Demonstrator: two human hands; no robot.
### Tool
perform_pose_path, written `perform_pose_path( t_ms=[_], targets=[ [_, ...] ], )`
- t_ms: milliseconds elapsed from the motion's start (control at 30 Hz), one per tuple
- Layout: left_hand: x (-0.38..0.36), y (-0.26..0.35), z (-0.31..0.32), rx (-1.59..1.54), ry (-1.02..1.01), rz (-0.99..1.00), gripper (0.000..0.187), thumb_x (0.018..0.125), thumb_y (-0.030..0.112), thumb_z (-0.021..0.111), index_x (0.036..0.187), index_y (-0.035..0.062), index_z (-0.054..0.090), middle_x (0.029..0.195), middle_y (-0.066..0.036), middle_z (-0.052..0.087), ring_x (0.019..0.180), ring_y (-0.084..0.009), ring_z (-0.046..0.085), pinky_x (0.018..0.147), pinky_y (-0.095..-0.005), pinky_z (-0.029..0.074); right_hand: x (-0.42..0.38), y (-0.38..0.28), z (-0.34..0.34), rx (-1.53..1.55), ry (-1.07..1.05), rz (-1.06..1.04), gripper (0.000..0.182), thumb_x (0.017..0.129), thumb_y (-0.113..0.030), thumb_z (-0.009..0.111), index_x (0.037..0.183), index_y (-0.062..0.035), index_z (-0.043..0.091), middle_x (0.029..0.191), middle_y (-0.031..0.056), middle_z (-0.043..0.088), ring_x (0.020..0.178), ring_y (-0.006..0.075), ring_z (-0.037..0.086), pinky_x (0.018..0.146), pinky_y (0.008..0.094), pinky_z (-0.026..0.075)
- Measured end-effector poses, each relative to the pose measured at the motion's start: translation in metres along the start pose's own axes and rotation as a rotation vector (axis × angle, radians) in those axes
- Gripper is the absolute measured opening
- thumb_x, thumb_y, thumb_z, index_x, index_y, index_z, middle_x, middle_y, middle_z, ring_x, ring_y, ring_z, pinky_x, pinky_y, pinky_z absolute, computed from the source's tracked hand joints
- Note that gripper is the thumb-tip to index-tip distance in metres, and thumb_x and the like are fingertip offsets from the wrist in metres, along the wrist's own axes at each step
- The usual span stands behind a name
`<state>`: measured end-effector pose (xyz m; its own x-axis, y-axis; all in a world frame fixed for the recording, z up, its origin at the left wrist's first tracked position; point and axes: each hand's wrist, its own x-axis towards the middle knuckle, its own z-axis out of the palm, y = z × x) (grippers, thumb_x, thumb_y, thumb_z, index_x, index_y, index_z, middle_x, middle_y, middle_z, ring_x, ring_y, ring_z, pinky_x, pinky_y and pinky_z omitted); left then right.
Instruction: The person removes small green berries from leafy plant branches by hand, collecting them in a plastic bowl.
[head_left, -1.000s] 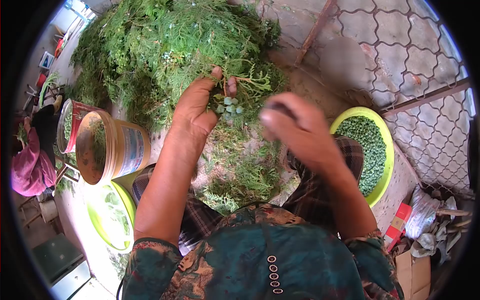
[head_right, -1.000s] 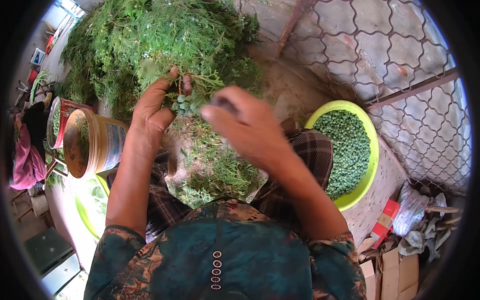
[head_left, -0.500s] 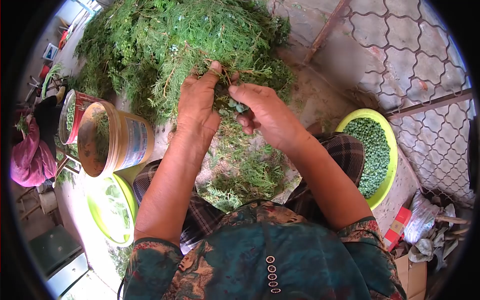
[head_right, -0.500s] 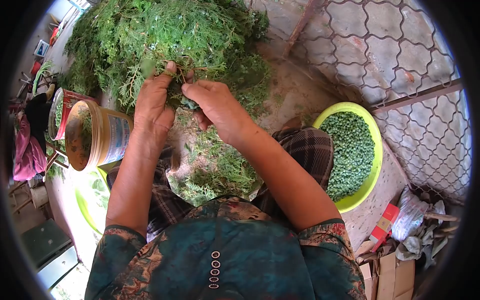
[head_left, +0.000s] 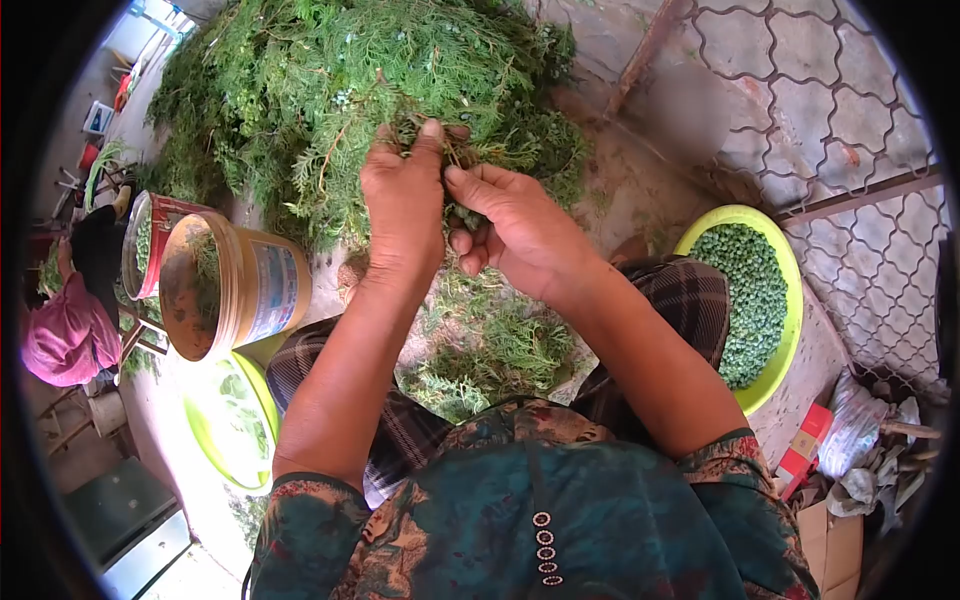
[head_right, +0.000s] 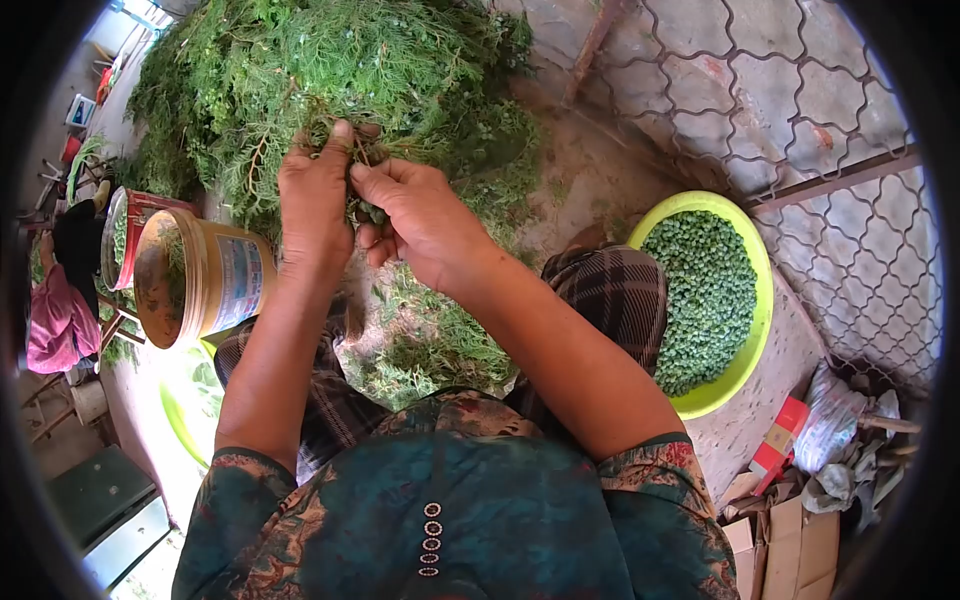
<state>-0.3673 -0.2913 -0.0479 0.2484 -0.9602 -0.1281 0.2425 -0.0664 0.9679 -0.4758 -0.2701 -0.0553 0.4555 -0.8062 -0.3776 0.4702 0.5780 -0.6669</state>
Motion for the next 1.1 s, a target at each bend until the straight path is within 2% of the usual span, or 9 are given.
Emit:
perform_pose_path(
  t_ms=[233, 300, 500, 633, 767, 833, 900, 967, 1100],
  targets=[
    [0.054, -0.013, -0.049, -0.192, 0.1, -0.147, 0.01, 0.091, 0.01, 0.049, 0.09, -0.0001, 0.05, 0.078, -0.011, 0.058, 0.064, -0.0174, 0.056, 0.056, -0.0293, 0.049, -0.024, 0.022, 0.008, -0.028, -0.019, 0.047, 0.021, 0.089, -0.024, 0.057, 0.083, -0.0052, 0.051, 0.069, 0.0011, 0.046, 0.053, 0.0092, 0.044, 0.042, 0.0244, 0.036],
    [0.088, 0.003, -0.07, -0.399, 0.169, -0.035, 0.013, 0.094, 0.011, 0.042, 0.095, -0.0008, 0.046, 0.082, -0.013, 0.056, 0.066, -0.0188, 0.053, 0.059, -0.0318, 0.05, -0.041, 0.039, 0.007, -0.003, -0.067, 0.202, 0.021, 0.09, -0.024, 0.055, 0.087, -0.0033, 0.053, 0.073, 0.0032, 0.05, 0.057, 0.0115, 0.049, 0.044, 0.0266, 0.043],
    [0.053, -0.001, -0.048, -0.755, -0.011, -0.47, 0.02, 0.096, 0.017, 0.034, 0.104, 0.0014, 0.044, 0.092, -0.017, 0.054, 0.077, -0.0271, 0.054, 0.073, -0.0411, 0.05, -0.049, -0.003, -0.003, 0.405, -0.036, 0.082, 0.021, 0.09, -0.018, 0.054, 0.102, -0.0011, 0.054, 0.09, 0.0079, 0.056, 0.072, 0.012, 0.057, 0.055, 0.0275, 0.054],
    [0.039, 0.015, -0.041, -0.567, -0.048, -0.388, 0.028, 0.097, 0.025, 0.032, 0.107, 0.0028, 0.045, 0.102, -0.016, 0.053, 0.085, -0.0307, 0.056, 0.076, -0.0455, 0.049, -0.088, -0.043, -0.027, 0.239, 0.027, -0.203, 0.021, 0.089, -0.019, 0.055, 0.102, -0.0029, 0.052, 0.088, 0.0067, 0.056, 0.059, 0.0077, 0.05, 0.043, 0.0209, 0.044],
    [0.039, 0.02, -0.045, -0.589, -0.165, -0.341, 0.036, 0.097, 0.029, 0.028, 0.118, 0.0029, 0.043, 0.112, -0.018, 0.054, 0.097, -0.0328, 0.055, 0.083, -0.0485, 0.045, -0.138, -0.072, -0.101, -0.315, 0.774, -0.77, 0.025, 0.092, -0.018, 0.048, 0.112, -0.0031, 0.05, 0.084, 0.0049, 0.056, 0.053, 0.0045, 0.044, 0.04, 0.0183, 0.038],
    [0.033, 0.023, -0.044, -0.568, -0.103, -0.295, 0.037, 0.096, 0.028, 0.031, 0.118, 0.0005, 0.042, 0.113, -0.018, 0.053, 0.097, -0.0332, 0.056, 0.086, -0.0494, 0.044, -0.17, -0.069, -0.193, -0.943, 1.156, -0.643, 0.03, 0.091, -0.017, 0.047, 0.116, -0.0016, 0.049, 0.088, 0.0098, 0.057, 0.058, 0.0163, 0.054, 0.053, 0.027, 0.047],
    [0.042, 0.01, -0.052, -0.455, -0.211, -0.237, 0.036, 0.095, 0.026, 0.036, 0.118, -0.002, 0.04, 0.111, -0.017, 0.053, 0.096, -0.0325, 0.056, 0.086, -0.047, 0.046, -0.211, -0.03, -0.297, -1.935, 1.188, -0.253, 0.04, 0.079, -0.014, 0.059, 0.116, 0.0019, 0.052, 0.115, 0.0245, 0.051, 0.109, 0.0387, 0.048, 0.096, 0.0407, 0.036],
    [0.023, 0.032, -0.035, -0.251, -0.057, -0.138, 0.028, 0.09, 0.015, 0.049, 0.113, -0.0009, 0.044, 0.091, -0.01, 0.058, 0.079, -0.0193, 0.06, 0.074, -0.0359, 0.049, -0.225, -0.023, -0.283, -1.716, 1.171, 0.05, 0.044, 0.077, -0.014, 0.062, 0.117, 0.002, 0.051, 0.118, 0.0236, 0.05, 0.115, 0.036, 0.044, 0.098, 0.04, 0.034],
    [0.024, 0.025, -0.045, -0.124, -0.105, -0.008, 0.027, 0.087, 0.011, 0.057, 0.11, -0.0003, 0.047, 0.083, -0.006, 0.06, 0.066, -0.0168, 0.063, 0.062, -0.0292, 0.052, -0.193, -0.035, -0.23, -1.322, 1.062, -0.292, 0.043, 0.079, -0.017, 0.061, 0.116, 0.0024, 0.051, 0.114, 0.0194, 0.054, 0.1, 0.029, 0.055, 0.087, 0.0352, 0.043]
  ],
)
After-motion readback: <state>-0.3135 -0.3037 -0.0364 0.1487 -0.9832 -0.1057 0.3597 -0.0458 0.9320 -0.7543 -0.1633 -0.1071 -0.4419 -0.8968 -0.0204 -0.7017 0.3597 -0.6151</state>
